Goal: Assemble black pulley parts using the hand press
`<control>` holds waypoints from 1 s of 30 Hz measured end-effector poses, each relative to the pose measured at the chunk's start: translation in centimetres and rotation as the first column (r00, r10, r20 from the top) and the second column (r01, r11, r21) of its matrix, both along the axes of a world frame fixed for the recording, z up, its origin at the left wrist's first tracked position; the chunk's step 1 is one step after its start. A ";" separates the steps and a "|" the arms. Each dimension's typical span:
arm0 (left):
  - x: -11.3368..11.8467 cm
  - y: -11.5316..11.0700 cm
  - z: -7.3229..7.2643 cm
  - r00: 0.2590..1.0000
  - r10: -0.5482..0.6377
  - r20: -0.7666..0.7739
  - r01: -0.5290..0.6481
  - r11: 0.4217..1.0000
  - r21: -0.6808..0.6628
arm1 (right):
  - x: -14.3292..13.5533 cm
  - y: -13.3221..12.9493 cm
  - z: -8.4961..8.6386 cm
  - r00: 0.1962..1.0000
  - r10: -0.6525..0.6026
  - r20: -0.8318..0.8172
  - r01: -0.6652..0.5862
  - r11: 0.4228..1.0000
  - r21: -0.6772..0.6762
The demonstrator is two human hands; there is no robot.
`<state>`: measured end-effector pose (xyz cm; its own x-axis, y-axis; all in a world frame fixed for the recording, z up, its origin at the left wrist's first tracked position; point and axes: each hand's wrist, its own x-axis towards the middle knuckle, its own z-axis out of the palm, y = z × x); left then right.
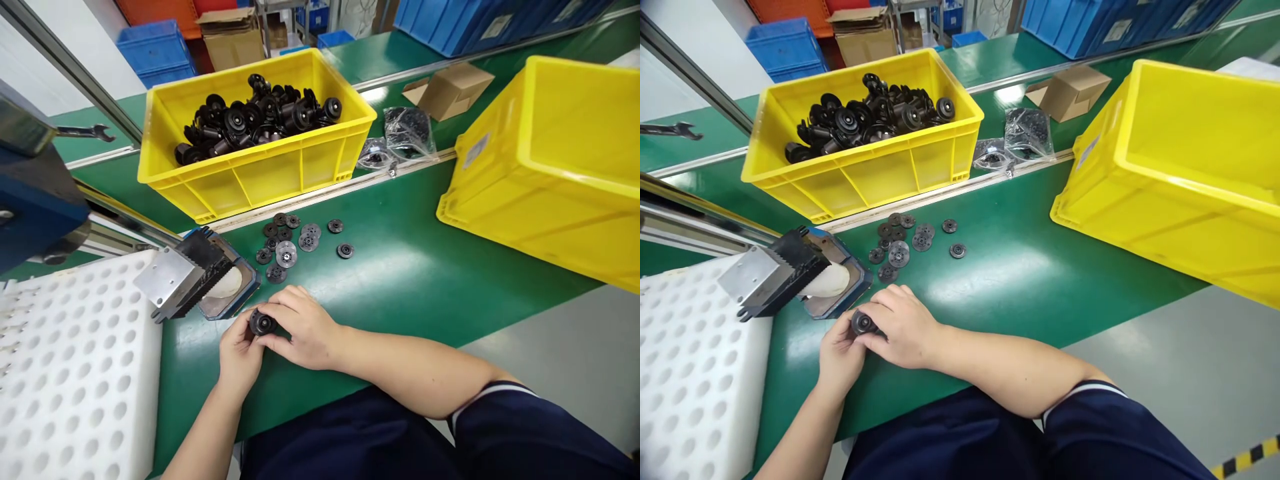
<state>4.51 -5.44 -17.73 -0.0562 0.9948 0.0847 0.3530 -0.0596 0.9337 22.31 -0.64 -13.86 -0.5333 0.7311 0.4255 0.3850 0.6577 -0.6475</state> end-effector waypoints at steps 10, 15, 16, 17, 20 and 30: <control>0.2 0.1 -0.4 0.998 0.059 0.015 -0.059 0.998 -0.013 | -0.5 -0.1 -0.9 0.999 -0.039 -0.029 0.040 0.999 0.026; 0.2 0.0 -0.3 1.000 0.016 -0.007 -0.016 1.000 -0.018 | -0.6 -0.3 -0.4 1.000 -0.001 -0.008 0.001 1.000 -0.009; 0.2 0.0 -0.2 1.000 0.007 -0.012 -0.007 1.000 -0.015 | -0.6 -0.3 -0.3 1.000 0.006 0.004 -0.006 1.000 -0.014; 0.2 0.0 -0.2 1.000 -0.001 -0.013 0.001 1.000 -0.014 | -0.6 -0.3 -0.3 1.000 0.007 0.016 -0.007 1.000 -0.016; 0.1 0.2 -0.4 1.000 -0.015 0.000 0.015 1.000 -0.014 | -0.7 -0.3 -0.3 0.999 -0.019 0.038 0.019 1.000 -0.008; 1.0 1.0 0.6 0.993 -0.006 0.118 0.001 0.999 0.047 | -0.2 0.8 -0.8 0.998 0.042 0.037 -0.048 0.986 0.161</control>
